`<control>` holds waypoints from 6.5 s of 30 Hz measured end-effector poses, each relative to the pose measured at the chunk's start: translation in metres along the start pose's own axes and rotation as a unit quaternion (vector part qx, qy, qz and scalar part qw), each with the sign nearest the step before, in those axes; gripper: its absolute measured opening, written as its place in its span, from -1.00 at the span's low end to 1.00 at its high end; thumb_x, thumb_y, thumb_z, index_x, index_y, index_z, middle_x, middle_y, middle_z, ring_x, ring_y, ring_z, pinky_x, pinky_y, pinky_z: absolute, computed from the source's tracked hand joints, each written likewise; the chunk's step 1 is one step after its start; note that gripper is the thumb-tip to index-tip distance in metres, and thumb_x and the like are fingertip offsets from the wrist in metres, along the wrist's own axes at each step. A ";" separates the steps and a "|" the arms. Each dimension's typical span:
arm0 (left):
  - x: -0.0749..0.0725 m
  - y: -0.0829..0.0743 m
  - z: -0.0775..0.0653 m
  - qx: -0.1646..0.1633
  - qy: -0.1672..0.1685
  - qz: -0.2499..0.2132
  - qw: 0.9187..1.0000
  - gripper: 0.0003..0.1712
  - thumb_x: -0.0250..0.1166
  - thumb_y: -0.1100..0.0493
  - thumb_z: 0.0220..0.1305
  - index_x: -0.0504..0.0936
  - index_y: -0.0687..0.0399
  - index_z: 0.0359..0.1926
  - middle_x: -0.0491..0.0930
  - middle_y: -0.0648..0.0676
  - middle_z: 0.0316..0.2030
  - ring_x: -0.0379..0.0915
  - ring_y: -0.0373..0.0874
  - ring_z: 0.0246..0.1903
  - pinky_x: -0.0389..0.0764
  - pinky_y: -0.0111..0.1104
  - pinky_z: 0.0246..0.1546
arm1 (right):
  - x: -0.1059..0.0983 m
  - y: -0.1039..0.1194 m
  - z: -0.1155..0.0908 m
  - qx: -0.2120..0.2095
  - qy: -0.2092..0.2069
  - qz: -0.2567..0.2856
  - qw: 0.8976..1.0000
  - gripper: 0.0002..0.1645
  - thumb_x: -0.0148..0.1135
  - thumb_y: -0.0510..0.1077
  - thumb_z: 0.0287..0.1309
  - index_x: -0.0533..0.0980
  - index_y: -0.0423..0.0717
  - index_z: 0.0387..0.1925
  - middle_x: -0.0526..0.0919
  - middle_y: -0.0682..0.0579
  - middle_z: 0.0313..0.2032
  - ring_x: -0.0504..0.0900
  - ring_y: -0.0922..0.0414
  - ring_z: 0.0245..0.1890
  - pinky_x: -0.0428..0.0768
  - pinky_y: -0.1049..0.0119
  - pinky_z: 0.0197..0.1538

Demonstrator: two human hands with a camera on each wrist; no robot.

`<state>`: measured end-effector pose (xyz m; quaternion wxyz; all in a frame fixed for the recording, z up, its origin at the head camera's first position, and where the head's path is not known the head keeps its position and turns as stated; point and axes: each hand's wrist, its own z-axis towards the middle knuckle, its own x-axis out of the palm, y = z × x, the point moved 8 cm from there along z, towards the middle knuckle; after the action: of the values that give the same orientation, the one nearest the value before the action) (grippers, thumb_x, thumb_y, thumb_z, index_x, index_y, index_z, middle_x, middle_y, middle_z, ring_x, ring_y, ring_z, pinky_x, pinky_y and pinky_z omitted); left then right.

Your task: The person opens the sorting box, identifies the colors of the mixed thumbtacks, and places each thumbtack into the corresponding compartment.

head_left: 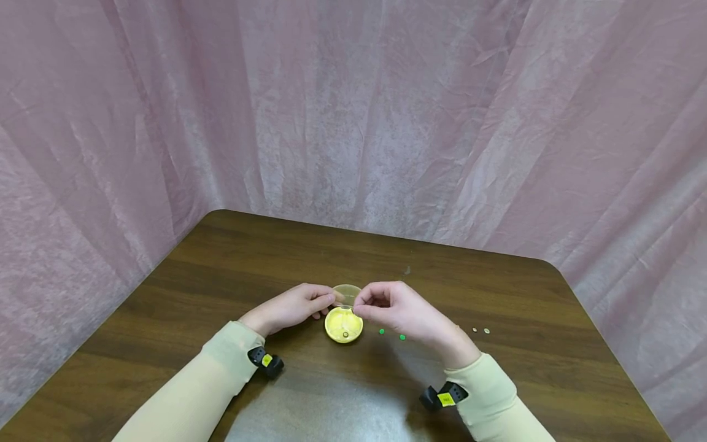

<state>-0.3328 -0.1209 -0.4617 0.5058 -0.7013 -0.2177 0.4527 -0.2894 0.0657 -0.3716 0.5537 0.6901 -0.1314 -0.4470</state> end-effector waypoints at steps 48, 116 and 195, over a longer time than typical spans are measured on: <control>0.001 0.001 0.002 0.009 0.006 0.001 1.000 -0.60 0.11 0.02 0.79 0.73 0.04 0.35 0.72 0.07 0.21 0.60 -0.06 -0.02 0.62 -0.16 0.09 | -0.069 -0.022 -0.018 0.061 -0.120 -0.476 0.869 -0.79 0.45 -0.28 0.26 0.70 0.12 -0.39 0.65 0.24 -0.40 0.58 0.24 -0.40 0.64 0.12 -0.26; 0.002 -0.003 0.002 0.012 0.007 -0.009 1.000 -0.61 0.09 0.08 0.80 0.73 0.12 0.31 0.73 0.07 0.15 0.56 -0.06 -0.04 0.60 -0.17 0.06 | -0.069 -0.076 -0.010 0.128 -0.053 -0.487 0.863 -0.69 0.36 -0.36 0.17 0.56 0.10 -0.52 0.53 0.19 -0.50 0.46 0.15 -0.43 0.48 0.16 -0.31; 0.002 -0.005 0.003 0.006 0.006 0.008 1.000 -0.60 0.11 0.03 0.80 0.72 0.04 0.36 0.73 0.03 0.22 0.61 -0.09 0.01 0.62 -0.18 0.10 | 0.016 -0.015 0.005 -0.023 -0.050 -0.273 0.960 -0.85 0.49 -0.11 0.43 0.69 0.18 -0.30 0.63 0.39 -0.41 0.57 0.39 -0.37 0.57 0.29 -0.18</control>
<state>-0.3335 -0.1156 -0.4585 0.5077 -0.7029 -0.2064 0.4534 -0.2895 0.0572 -0.3926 0.4191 0.6636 0.0446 -0.6181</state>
